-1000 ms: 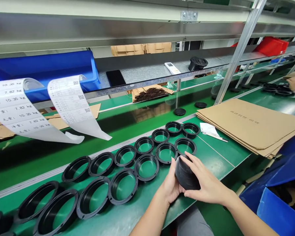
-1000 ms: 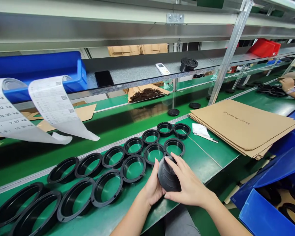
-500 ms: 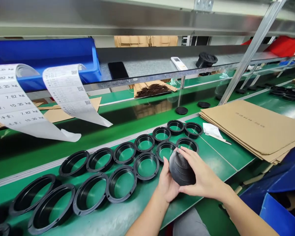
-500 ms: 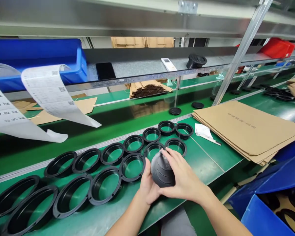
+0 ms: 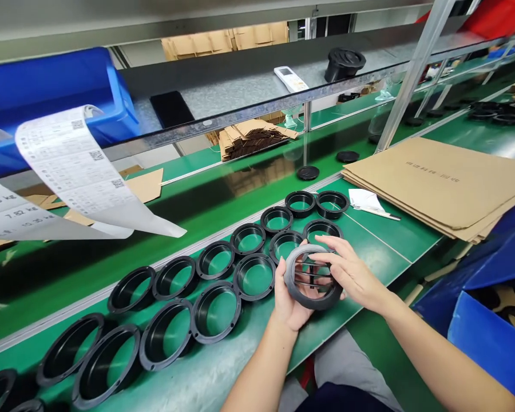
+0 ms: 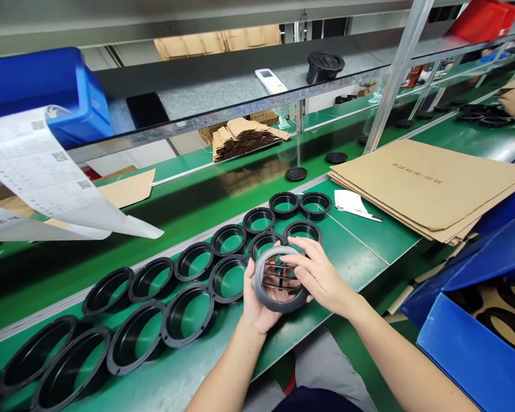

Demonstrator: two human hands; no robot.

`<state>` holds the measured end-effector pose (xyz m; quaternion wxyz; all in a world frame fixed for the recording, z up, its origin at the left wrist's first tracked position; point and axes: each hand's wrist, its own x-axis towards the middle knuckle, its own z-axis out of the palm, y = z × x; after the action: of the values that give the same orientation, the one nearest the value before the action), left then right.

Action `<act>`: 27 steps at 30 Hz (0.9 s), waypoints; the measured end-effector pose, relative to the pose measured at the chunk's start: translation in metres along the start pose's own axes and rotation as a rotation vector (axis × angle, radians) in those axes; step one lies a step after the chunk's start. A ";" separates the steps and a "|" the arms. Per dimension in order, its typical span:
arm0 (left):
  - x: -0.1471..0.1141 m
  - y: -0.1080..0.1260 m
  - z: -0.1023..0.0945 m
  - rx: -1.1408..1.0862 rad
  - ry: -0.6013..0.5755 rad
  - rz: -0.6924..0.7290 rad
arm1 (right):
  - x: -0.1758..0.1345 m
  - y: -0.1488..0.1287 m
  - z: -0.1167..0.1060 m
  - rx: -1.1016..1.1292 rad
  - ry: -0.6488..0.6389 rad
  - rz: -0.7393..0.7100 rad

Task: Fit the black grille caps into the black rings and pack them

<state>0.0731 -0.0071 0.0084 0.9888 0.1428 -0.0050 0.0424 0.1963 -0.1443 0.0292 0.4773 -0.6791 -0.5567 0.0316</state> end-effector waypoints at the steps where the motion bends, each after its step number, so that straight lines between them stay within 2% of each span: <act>1: 0.000 0.001 0.000 -0.006 0.000 -0.012 | -0.001 -0.002 0.000 0.020 0.004 0.024; 7: 0.000 0.001 -0.006 -0.044 0.025 -0.043 | -0.002 -0.012 0.002 0.137 -0.008 0.081; 12: 0.001 0.002 -0.002 -0.058 -0.030 -0.060 | -0.003 -0.015 0.003 0.258 -0.034 0.151; 19: 0.001 0.001 0.001 -0.075 -0.027 -0.069 | -0.008 -0.004 0.004 0.111 0.022 0.070; 24: 0.001 0.002 0.001 -0.055 -0.011 -0.086 | -0.015 0.002 0.002 0.107 -0.004 0.042; 27: 0.001 0.001 -0.001 -0.077 0.043 -0.074 | -0.019 0.000 0.001 -0.005 -0.065 -0.050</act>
<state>0.0736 -0.0055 0.0078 0.9944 0.1037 0.0199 0.0087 0.1884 -0.1589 0.0188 0.4579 -0.6648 -0.5888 0.0401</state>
